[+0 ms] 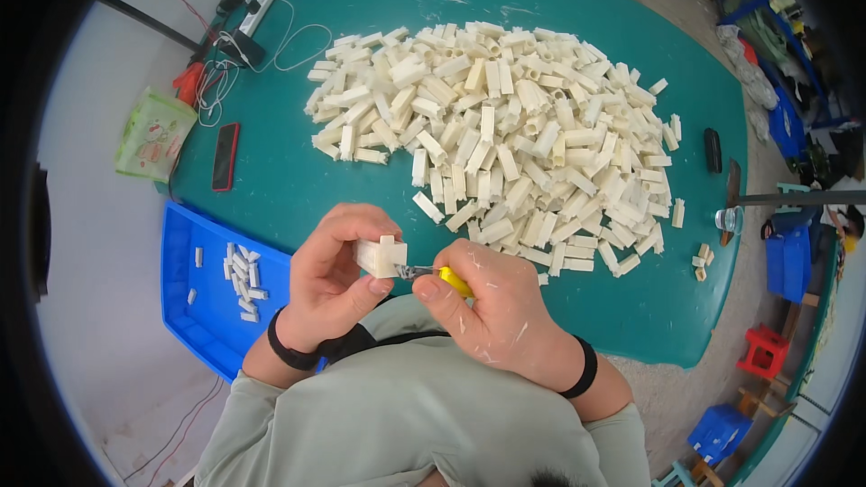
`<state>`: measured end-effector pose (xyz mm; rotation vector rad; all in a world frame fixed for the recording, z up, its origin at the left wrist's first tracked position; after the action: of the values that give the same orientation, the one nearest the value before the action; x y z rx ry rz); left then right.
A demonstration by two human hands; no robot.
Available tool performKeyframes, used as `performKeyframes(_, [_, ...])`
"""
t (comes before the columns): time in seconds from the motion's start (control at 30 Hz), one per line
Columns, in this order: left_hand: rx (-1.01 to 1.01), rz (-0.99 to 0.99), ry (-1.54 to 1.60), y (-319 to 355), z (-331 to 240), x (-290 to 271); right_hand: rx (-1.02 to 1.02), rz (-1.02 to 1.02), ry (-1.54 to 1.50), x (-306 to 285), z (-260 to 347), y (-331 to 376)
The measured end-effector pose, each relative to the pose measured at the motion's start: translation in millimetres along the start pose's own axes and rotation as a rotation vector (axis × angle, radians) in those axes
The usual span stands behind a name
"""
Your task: The person uses a yellow utility knife to trim and shape small white plastic pieces. They hold each piece in their left hand and carefully shave off edges with the knife in their right hand, placing the finished pieces into a blue bin.
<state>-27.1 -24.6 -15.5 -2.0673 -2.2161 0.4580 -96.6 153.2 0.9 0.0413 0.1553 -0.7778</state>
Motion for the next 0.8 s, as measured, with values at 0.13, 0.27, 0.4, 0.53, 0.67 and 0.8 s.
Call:
performKeyframes(0.13, [-0.119,-0.085,0.224,6.6,-10.0,13.1,-0.059,-0.003,0.042,1.8,7.9,7.7])
performKeyframes(0.27, [-0.185,0.028,0.191,9.5,-18.7,7.7,-0.077,-0.041,0.030,4.0,8.5,10.9])
performKeyframes(0.4, [-0.112,0.055,0.016,8.9,-20.0,1.0,-0.067,-0.054,0.041,3.5,9.8,13.0])
performKeyframes(0.53, [-0.003,-0.136,0.077,8.0,-22.3,8.5,-0.122,-0.049,0.045,5.6,12.5,13.9])
performKeyframes(0.67, [0.109,-0.259,-0.079,10.1,-20.7,14.9,-0.139,-0.052,0.052,6.6,13.6,13.5])
performKeyframes(0.8, [0.183,-0.271,-0.192,8.5,-21.5,16.4,-0.168,-0.076,0.057,5.3,11.6,13.8])
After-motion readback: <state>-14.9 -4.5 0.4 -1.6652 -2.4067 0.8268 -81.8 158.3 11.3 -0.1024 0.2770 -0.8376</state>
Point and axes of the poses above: each hand's wrist, its own y-axis away from the middle knuckle, its own x-axis out of the palm, z = x × y, the point moved 1 cm from there along -y, towards the middle knuckle, and after that the axes turned 10 degrees about -y, right-handed, at the moved point
